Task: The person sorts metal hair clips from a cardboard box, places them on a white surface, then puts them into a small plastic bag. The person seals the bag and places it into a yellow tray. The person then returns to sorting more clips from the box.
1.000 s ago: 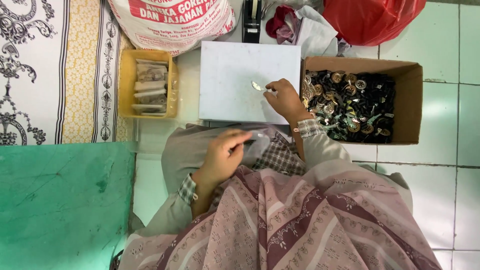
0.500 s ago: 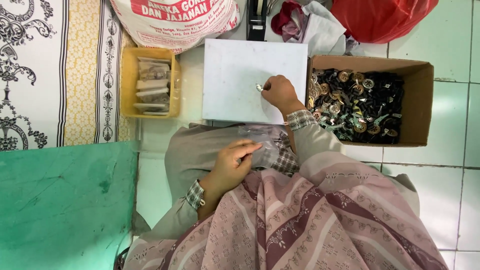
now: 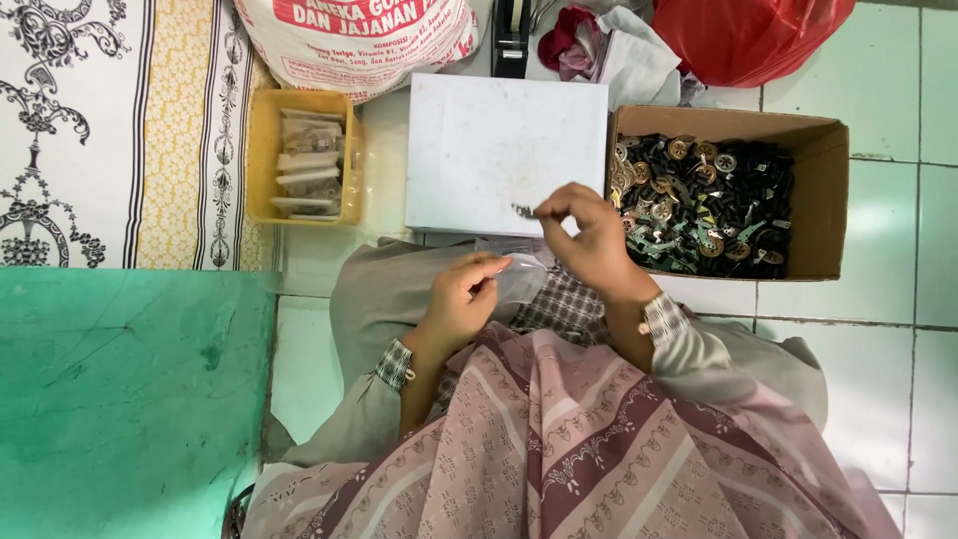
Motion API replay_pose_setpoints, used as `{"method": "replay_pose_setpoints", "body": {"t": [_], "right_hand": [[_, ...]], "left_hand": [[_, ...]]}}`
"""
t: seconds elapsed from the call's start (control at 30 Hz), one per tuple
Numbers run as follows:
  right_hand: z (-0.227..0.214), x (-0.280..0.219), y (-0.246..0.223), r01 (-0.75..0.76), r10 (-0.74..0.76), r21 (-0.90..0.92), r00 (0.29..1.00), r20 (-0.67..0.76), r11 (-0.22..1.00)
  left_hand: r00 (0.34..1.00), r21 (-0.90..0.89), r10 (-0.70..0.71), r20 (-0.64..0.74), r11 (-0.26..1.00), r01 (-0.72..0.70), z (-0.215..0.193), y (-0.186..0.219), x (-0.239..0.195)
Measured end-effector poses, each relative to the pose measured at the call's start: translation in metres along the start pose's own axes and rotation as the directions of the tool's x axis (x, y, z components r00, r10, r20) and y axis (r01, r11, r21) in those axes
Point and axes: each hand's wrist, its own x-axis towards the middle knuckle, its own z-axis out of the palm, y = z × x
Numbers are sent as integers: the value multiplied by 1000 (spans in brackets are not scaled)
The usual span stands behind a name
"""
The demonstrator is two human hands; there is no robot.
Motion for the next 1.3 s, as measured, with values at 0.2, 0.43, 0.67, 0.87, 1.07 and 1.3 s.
{"method": "replay_pose_setpoints", "body": {"t": [0.2,0.43,0.67,0.87,1.07,1.3], "right_hand": [[-15,-20,-76,362,-230,-296,888,399,884],[-3,-49,-59,446,-275,-408,868,413,797],[-14,-66,-53,517,-197,-514,810,553,685],[-23,-83,-22,576,-303,-745,815,493,336],[-40,-84,-11,573,-370,-733,813,450,367],[-52,-82,-36,531,-418,-696,838,349,484]], "left_hand": [[999,158,50,-12,986,-47,3,-12,4],[998,188,63,5,980,-63,5,9,-11],[971,279,234,54,930,-240,3,9,-9],[820,508,524,230,654,-560,2,27,3],[770,609,483,418,480,-632,-9,39,11],[757,654,486,436,407,-638,-11,49,21]]}}
